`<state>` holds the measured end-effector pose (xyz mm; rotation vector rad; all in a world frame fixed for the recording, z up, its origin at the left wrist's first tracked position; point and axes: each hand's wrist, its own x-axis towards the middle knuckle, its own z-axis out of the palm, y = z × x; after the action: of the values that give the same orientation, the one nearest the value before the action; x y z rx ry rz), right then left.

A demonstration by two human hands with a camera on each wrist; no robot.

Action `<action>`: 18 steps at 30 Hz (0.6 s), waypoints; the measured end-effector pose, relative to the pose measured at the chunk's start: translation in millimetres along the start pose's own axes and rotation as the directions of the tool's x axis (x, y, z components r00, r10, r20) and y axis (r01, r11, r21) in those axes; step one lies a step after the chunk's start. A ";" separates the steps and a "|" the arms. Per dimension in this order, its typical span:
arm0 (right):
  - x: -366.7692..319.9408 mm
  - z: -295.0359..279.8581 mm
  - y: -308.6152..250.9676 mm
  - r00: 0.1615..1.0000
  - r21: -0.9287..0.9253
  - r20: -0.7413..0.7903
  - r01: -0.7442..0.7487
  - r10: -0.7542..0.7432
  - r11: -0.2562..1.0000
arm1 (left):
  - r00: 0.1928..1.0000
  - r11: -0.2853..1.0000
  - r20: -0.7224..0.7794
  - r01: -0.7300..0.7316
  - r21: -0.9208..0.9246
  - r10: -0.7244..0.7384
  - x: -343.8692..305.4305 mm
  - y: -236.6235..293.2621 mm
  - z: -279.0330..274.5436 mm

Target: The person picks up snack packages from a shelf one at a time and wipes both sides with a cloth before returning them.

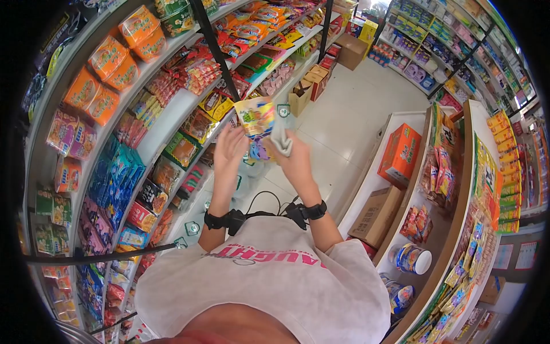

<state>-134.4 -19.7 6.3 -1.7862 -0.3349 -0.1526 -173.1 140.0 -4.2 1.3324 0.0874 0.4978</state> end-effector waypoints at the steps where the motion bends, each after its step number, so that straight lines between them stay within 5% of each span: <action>1: -3.2 5.1 -5.4 0.996 0.016 0.037 0.086 -0.087 0.996 | 0.999 0.998 -0.009 0.051 -0.047 -0.051 -2.2 -2.3 4.8; 7: -24.7 22.7 -10.5 0.908 0.042 0.362 0.210 -0.211 0.977 | 0.943 0.900 0.045 0.329 -0.287 -0.330 3.7 9.1 4.6; 11: -27.7 20.6 -14.3 0.835 0.062 0.466 0.299 -0.293 0.952 | 0.926 0.774 0.033 0.333 -0.538 -0.375 16.1 -18.5 -21.3; 14: -31.2 20.9 -11.8 0.782 0.060 0.464 0.440 -0.415 0.896 | 0.902 0.712 0.072 0.383 -0.588 -0.426 9.2 -7.4 -31.0; 18: -36.1 22.8 -12.6 0.814 0.020 0.439 0.414 -0.380 0.910 | 0.902 0.652 0.092 0.372 -0.661 -0.421 7.2 -21.4 -34.5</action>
<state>-174.2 -0.2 2.4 -1.7952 -1.0444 -0.0583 -172.1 171.0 -31.4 0.5468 0.2336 0.1581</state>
